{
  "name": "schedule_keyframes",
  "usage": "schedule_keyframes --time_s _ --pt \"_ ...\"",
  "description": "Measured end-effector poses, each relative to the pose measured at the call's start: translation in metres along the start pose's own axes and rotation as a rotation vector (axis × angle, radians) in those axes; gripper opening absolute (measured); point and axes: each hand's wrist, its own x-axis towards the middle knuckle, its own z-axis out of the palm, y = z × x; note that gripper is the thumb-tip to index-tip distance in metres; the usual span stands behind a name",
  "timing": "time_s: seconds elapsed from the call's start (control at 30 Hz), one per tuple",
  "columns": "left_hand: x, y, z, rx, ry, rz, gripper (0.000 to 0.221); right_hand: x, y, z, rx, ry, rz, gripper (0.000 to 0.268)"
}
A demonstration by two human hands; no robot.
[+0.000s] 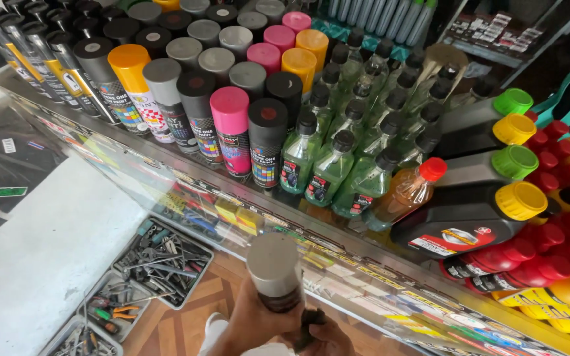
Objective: Cleaning and organizing various spray paint cans by wiping them with a cloth and shaking them.
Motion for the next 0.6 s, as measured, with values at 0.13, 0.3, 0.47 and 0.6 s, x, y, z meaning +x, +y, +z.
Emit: schedule_keyframes --time_s 0.13,0.3,0.47,0.6 --pt "0.004 0.028 -0.020 -0.013 -0.111 0.005 0.068 -0.026 -0.043 0.016 0.059 0.300 0.037 0.021" --pt "0.017 0.069 -0.053 -0.114 -0.229 -0.040 0.071 -0.038 -0.116 0.055 -0.633 -0.138 -0.171 0.035" --pt "0.043 0.097 -0.064 0.139 -0.300 0.159 0.064 -0.003 -0.086 0.127 -0.313 0.012 -0.310 0.031" --pt "0.049 0.022 -0.077 0.336 -0.250 0.012 0.091 0.066 -0.049 0.195 0.381 0.609 0.024 0.080"
